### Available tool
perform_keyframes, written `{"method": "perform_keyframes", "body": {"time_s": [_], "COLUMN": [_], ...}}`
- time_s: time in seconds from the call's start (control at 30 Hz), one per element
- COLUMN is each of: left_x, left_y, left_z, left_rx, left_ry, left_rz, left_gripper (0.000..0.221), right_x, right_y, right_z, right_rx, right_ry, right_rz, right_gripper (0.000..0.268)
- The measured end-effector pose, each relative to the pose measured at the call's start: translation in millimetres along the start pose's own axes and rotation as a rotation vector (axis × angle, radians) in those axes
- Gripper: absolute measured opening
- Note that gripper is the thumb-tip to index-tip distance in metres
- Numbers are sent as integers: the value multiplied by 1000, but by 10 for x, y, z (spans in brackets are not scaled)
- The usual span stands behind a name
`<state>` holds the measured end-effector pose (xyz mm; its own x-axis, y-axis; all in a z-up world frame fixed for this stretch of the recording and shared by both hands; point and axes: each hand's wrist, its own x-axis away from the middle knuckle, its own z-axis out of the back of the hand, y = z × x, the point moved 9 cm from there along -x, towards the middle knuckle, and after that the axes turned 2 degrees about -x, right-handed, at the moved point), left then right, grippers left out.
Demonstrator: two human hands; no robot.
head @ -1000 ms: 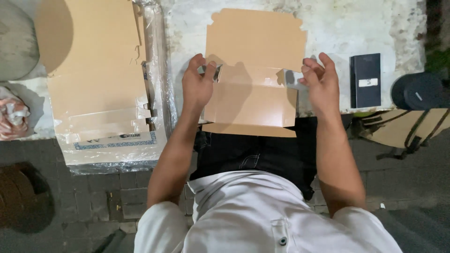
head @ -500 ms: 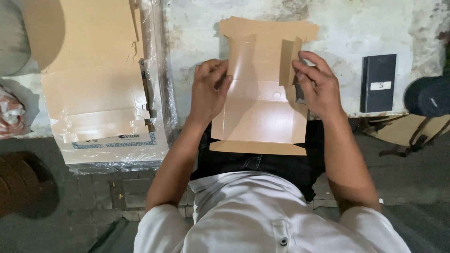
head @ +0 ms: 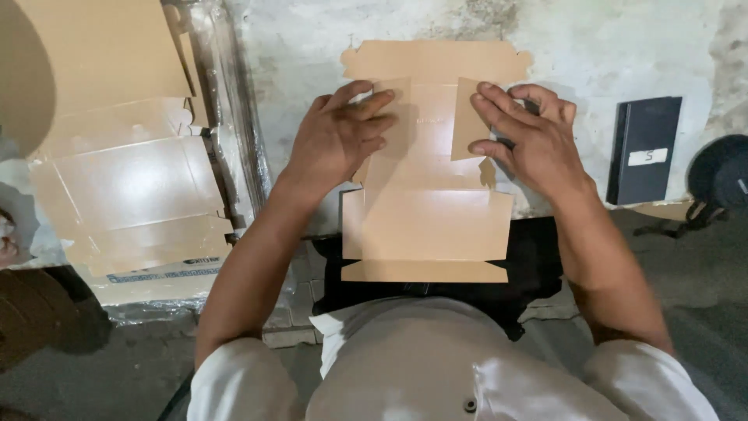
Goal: The person assembles flat cardboard boxes by hand on a workbench. They fold the side flaps, interlock the tabs, and form the box shape, then place the completed box on a stack of finished boxes.
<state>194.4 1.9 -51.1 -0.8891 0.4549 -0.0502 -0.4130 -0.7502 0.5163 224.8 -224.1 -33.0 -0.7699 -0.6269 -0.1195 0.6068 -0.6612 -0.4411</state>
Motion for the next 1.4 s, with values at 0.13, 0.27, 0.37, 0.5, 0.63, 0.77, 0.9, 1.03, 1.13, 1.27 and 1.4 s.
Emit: {"method": "perform_keyframes", "body": {"time_s": [0.13, 0.27, 0.37, 0.5, 0.63, 0.77, 0.9, 1.03, 1.13, 1.27, 1.4], "left_x": [2, 19, 43, 145, 195, 263, 228, 159, -66, -331, -278], "left_y": [-165, -81, -59, 1, 48, 52, 257, 278, 286, 534, 1261], "left_z": [-152, 10, 8, -91, 40, -52, 35, 82, 126, 300, 475], "left_rx": [-85, -206, -250, -192, 133, 594, 481, -36, -210, -363, -42], "left_ry": [-116, 24, -70, -162, 120, 200, 205, 363, 357, 460, 265], "left_rz": [63, 34, 150, 344, 455, 714, 636, 330, 169, 0, -126], "left_gripper": [43, 47, 51, 54, 51, 77, 61, 42, 38, 35, 41], "right_x": [-3, -53, -53, 174, 386, 469, 503, 658, 597, 715, 975], "right_y": [71, 15, 46, 97, 53, 37, 59, 257, 12, -168, -367], "right_z": [-15, -17, -11, -27, 20, 39, -45, 50, 424, 244, 77], "right_rx": [-2, 185, 108, -88, -444, -829, -991, -734, -211, -83, 46], "right_ry": [-31, -111, -92, -8, 175, 262, 235, 356, 302, -143, -68], "right_rz": [-38, 63, 1, -231, -401, -501, -545, -445, -256, -343, -92], "right_gripper": [59, 71, 69, 75, 57, 55, 48, 51, 67, 69, 79]}}
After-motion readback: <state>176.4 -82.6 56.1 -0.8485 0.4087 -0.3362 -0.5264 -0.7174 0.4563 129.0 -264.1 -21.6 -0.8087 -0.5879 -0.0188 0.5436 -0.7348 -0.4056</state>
